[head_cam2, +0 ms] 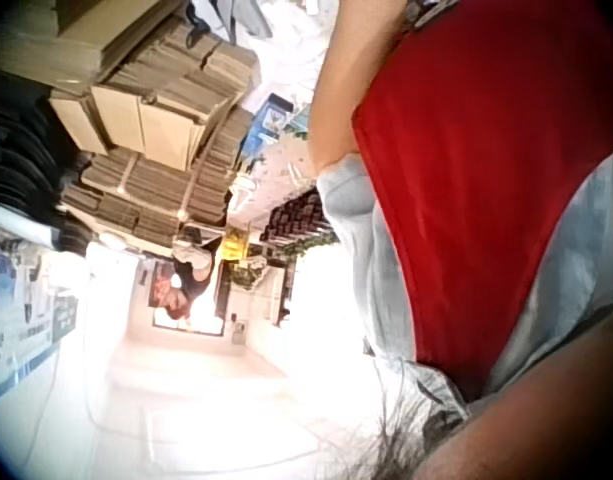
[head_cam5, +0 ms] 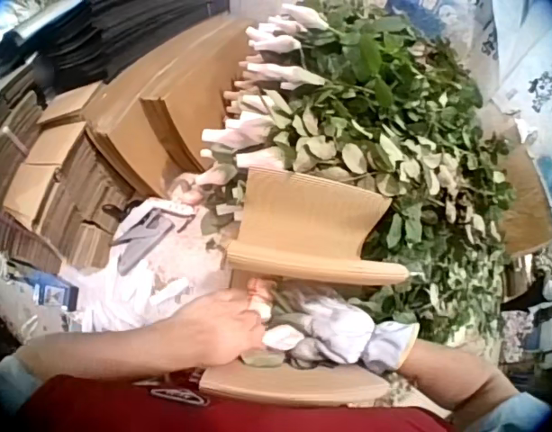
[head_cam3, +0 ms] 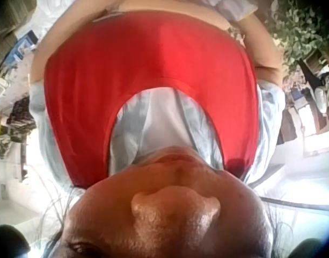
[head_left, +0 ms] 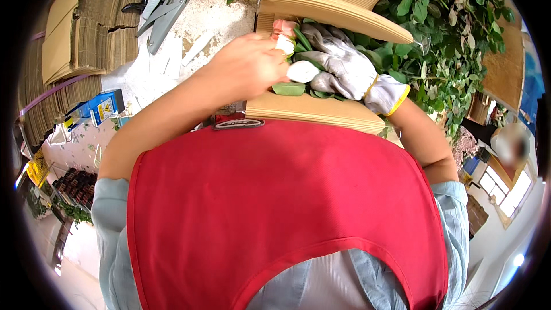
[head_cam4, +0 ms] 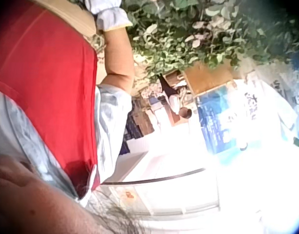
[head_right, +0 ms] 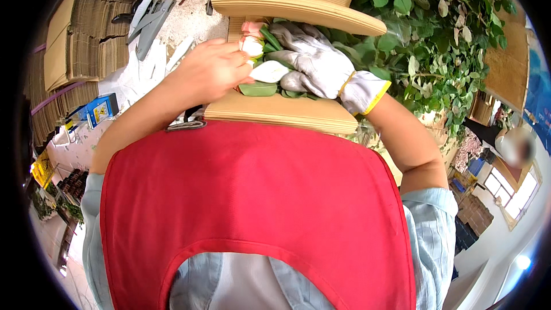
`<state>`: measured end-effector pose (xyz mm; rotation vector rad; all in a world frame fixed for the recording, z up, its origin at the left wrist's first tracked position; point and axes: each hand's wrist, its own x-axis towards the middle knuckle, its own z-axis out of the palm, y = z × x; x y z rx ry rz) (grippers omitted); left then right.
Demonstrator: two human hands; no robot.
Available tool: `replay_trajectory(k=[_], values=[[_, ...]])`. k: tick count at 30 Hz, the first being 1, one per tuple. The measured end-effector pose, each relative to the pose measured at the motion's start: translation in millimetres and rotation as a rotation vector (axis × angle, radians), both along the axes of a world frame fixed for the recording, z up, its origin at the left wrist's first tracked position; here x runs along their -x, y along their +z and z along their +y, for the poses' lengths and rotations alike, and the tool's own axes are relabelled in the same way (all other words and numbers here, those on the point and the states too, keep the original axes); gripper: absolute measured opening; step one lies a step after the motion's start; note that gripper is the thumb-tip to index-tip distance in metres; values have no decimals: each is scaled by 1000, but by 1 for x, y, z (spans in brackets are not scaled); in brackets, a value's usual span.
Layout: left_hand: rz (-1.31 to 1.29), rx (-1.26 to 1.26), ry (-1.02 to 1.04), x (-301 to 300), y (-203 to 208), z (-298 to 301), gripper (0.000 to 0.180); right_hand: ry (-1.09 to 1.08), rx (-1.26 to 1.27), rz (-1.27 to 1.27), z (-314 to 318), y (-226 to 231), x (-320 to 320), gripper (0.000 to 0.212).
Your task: The person places flowers into cardboard sleeves by hand, stacks the prepared sleeves, and secures them using a stapler.
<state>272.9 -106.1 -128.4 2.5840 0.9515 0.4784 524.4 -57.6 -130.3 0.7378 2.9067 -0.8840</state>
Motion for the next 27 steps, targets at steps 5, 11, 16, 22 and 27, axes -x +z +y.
replay_trajectory(k=[5, 11, 16, 22, 27], values=[[419, 371, 352, 102, 27, -33, 27, 38, -64, 40, 3, 6, 12, 53], [-292, 485, 207, 29, -16, -23, 50, 71, -48, -97, 5, 46, 11, 37], [-365, 545, 188, 16, -47, -25, 48, -406, -88, 19, 27, 177, -6, 37], [-371, 533, 74, 9, -57, -13, 50, 136, -247, -309, -11, 143, 42, 27], [-406, 628, 161, 10, -55, -17, 49, -8, 7, -464, -3, 68, 57, 30]])
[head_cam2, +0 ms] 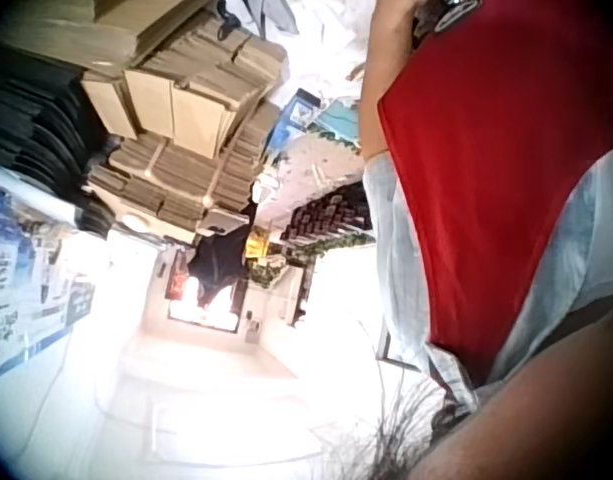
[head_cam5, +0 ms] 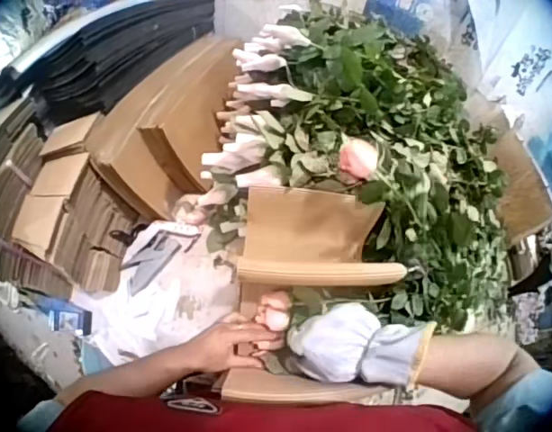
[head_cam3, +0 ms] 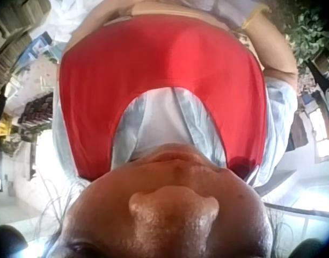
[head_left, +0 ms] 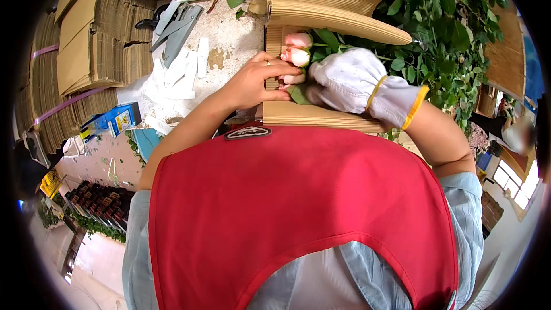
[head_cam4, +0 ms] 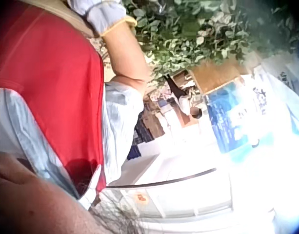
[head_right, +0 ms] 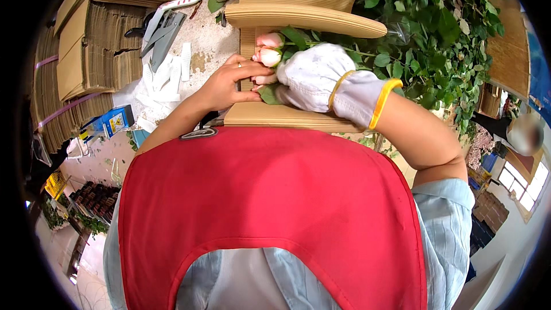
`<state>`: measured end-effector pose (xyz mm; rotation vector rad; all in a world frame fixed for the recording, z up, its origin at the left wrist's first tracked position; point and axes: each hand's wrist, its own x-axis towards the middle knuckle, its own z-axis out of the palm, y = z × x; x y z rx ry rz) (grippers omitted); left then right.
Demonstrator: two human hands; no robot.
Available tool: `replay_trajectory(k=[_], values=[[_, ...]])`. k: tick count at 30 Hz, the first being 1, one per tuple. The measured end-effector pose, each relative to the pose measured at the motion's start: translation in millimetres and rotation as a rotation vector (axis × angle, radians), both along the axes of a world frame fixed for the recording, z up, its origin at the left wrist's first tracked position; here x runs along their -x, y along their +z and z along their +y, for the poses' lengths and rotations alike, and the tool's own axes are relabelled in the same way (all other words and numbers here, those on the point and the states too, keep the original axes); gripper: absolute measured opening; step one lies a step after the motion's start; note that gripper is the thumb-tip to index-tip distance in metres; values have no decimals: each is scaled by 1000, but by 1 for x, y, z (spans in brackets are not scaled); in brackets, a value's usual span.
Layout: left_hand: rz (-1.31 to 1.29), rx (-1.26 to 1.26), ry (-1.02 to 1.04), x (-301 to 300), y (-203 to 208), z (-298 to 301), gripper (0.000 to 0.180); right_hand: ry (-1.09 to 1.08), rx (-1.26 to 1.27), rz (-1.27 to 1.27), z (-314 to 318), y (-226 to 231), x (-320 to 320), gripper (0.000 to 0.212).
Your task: The person places flowers into cardboard sleeves by hand, stacks the prepared sleeves, and secures them using a stapler.
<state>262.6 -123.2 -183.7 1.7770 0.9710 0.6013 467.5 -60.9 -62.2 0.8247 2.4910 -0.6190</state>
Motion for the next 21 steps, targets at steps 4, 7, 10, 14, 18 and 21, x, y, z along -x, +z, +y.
replay_trajectory(k=[4, 7, 10, 14, 18, 21], values=[[12, 12, 39, -3, -2, -5, 49, -90, -337, -127, -2, 1, -2, 25], [126, -105, 43, -4, 5, -9, 46, -50, -305, 237, 1, -49, -9, 19], [253, -325, 39, -2, 14, -2, 43, 56, -305, 143, 1, -55, -15, 15], [76, -350, -1, -3, 7, 9, 38, -19, -136, 145, 3, -11, -9, 18], [46, -277, 46, -13, -4, 7, 38, -264, -230, 28, 14, -26, -1, 20], [36, -236, 112, -13, -3, 6, 42, -207, -351, 380, 14, -56, 0, 19]])
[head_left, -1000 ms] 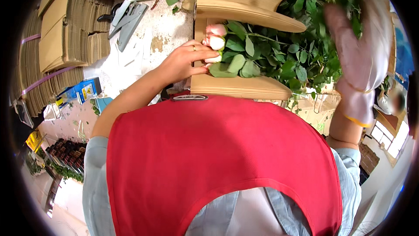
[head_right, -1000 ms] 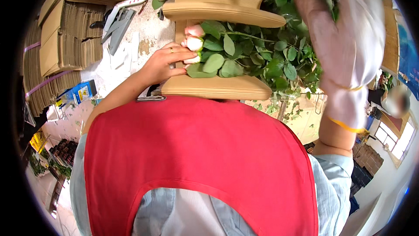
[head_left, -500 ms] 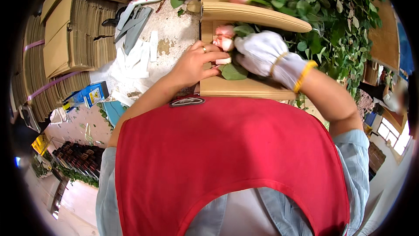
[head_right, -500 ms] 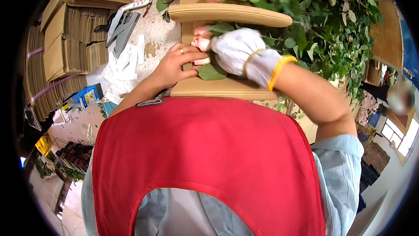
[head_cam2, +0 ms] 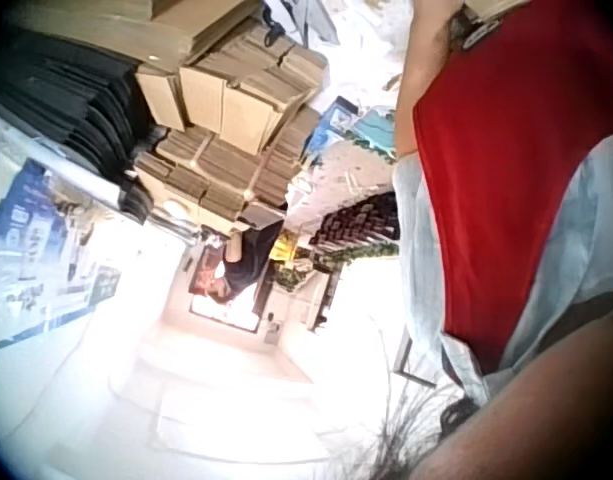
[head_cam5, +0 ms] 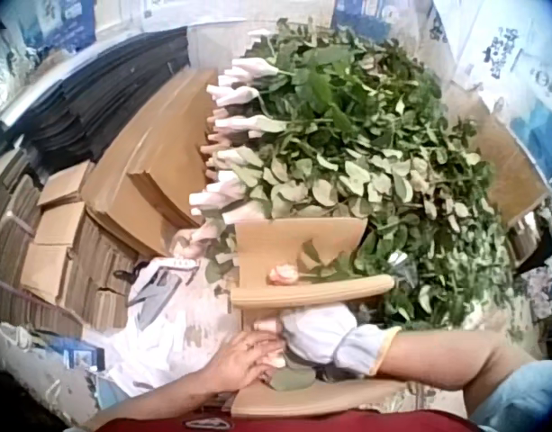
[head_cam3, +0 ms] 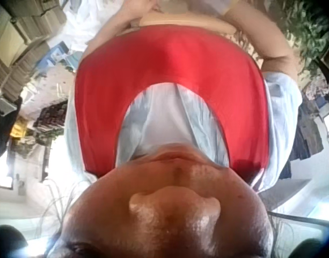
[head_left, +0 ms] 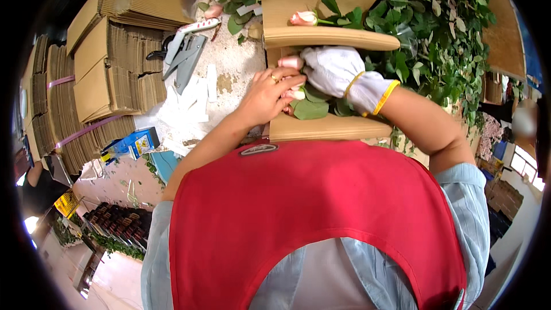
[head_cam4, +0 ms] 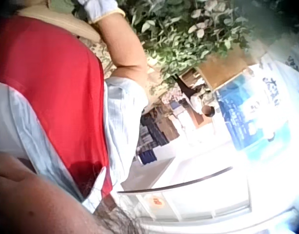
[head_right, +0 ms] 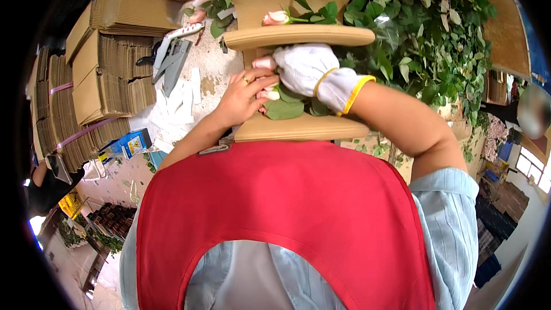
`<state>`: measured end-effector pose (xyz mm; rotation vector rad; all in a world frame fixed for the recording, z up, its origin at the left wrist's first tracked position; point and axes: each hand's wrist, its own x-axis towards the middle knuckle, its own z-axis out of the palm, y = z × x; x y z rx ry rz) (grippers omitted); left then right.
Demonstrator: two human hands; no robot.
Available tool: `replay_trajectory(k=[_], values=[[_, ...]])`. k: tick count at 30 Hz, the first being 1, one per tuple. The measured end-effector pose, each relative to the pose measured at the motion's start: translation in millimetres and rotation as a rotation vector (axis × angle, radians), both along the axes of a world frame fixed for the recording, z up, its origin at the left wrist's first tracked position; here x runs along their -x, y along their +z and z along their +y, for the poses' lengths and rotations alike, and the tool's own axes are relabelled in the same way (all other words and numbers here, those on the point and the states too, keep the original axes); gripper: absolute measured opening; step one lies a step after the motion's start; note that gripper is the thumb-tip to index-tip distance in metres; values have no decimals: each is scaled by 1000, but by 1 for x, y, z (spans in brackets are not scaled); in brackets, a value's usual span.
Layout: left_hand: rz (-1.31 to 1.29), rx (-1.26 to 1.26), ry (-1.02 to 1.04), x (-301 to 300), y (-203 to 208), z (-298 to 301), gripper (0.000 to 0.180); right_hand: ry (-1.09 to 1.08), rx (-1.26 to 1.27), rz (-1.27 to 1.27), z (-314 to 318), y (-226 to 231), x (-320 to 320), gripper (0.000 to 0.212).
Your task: The person places flowers into cardboard sleeves by hand, stacks the prepared sleeves, and secures them using a stapler.
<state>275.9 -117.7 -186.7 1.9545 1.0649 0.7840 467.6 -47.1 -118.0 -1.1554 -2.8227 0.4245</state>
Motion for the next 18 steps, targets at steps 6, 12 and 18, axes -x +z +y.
replay_trajectory(k=[6, 12, 18], values=[[23, -49, -84, 6, 3, 20, 41, 88, 27, -205, -10, 23, -6, 9], [-78, 28, 7, -2, -17, 17, 27, -185, 74, -500, 70, 130, 11, 46], [82, 48, -20, -4, -2, 28, 41, -86, 413, -616, 117, 57, 14, 42]])
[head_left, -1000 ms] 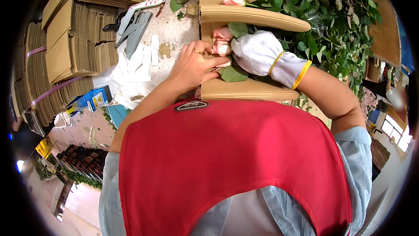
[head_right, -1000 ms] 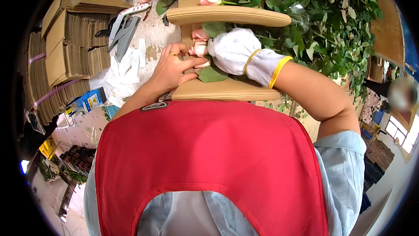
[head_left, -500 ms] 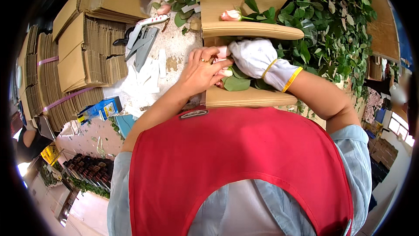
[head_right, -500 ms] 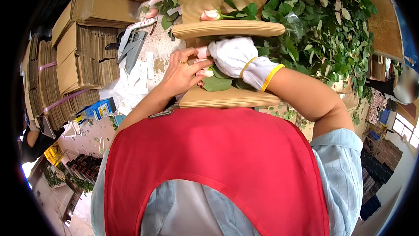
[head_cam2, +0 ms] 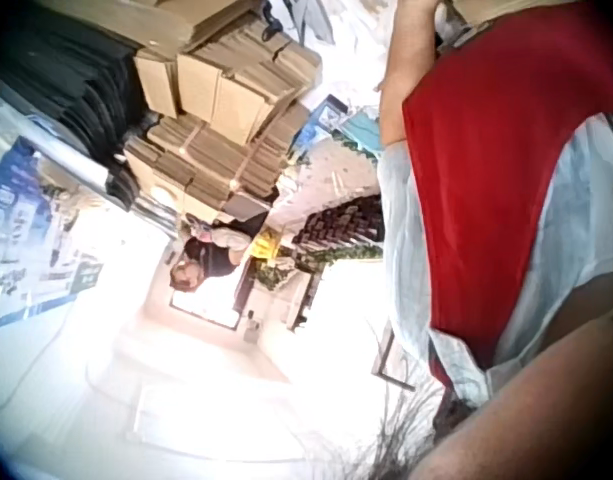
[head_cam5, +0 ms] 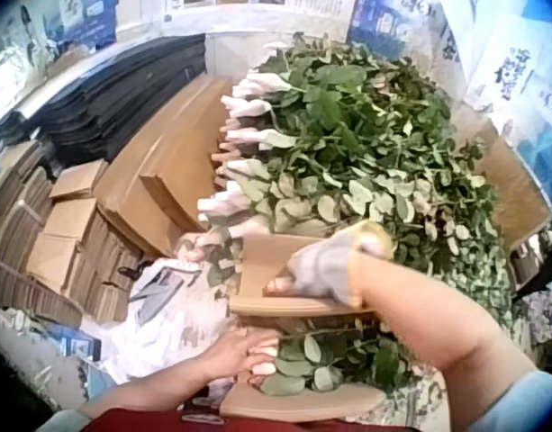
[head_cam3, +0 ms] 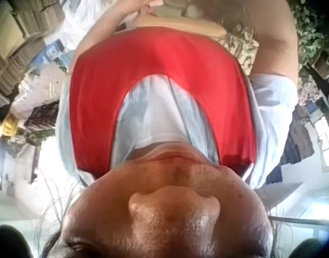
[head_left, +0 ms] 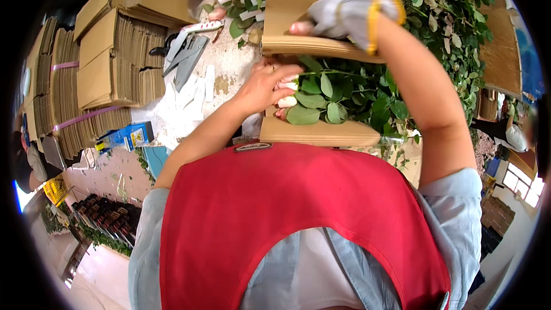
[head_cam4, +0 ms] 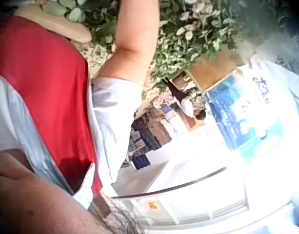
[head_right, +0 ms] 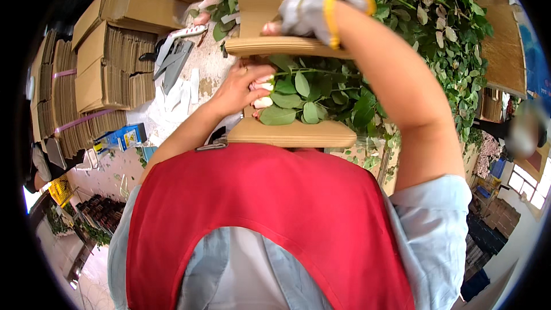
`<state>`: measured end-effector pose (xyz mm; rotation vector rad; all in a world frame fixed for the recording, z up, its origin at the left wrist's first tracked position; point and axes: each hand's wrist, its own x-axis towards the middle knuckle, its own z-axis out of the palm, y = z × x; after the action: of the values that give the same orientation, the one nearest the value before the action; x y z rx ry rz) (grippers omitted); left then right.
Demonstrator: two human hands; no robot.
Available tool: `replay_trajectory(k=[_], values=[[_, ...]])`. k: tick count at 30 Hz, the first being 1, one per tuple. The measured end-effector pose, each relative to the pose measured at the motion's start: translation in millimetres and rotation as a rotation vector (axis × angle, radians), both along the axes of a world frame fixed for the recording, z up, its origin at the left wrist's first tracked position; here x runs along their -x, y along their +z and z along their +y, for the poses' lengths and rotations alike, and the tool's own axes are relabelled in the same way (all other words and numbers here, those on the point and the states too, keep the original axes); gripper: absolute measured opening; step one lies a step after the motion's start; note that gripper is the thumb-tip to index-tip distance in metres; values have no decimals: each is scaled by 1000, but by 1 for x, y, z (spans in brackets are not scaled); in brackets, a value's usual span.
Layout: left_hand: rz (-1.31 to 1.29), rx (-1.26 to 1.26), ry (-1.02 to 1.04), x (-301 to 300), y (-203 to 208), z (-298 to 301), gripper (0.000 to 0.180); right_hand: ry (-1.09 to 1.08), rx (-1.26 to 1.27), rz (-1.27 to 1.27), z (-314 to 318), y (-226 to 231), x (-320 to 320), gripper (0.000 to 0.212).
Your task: The person places flowers into cardboard sleeves by hand, stacks the prepared sleeves, and secures them using a stapler.
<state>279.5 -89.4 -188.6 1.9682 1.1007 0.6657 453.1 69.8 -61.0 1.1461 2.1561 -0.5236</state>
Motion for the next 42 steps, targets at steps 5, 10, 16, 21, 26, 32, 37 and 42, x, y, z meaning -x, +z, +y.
replay_trajectory(k=[5, 10, 16, 21, 26, 32, 37, 42], values=[[-96, -268, 130, 5, -12, -5, 42, -166, -507, 464, -68, 127, -37, 29], [16, -200, 105, 3, -15, -5, 39, 205, -442, 385, -122, 26, -18, 23], [113, -239, 185, -1, -15, -16, 40, 433, -850, 563, -114, -74, -30, 34], [265, -556, 245, -2, -13, -25, 44, 474, -984, 586, -114, -77, -31, 32], [173, -320, 106, 1, -17, -9, 43, 397, -806, 396, -125, -45, -27, 26], [-132, -86, 240, 32, 15, -23, 32, 154, -956, 575, -86, 85, -22, 25], [-43, 185, 529, 52, 10, -63, 17, 212, -442, 175, -54, 3, -2, 28], [-131, -31, 574, 53, 26, -57, 15, 40, -420, 335, -74, 89, -47, 30]])
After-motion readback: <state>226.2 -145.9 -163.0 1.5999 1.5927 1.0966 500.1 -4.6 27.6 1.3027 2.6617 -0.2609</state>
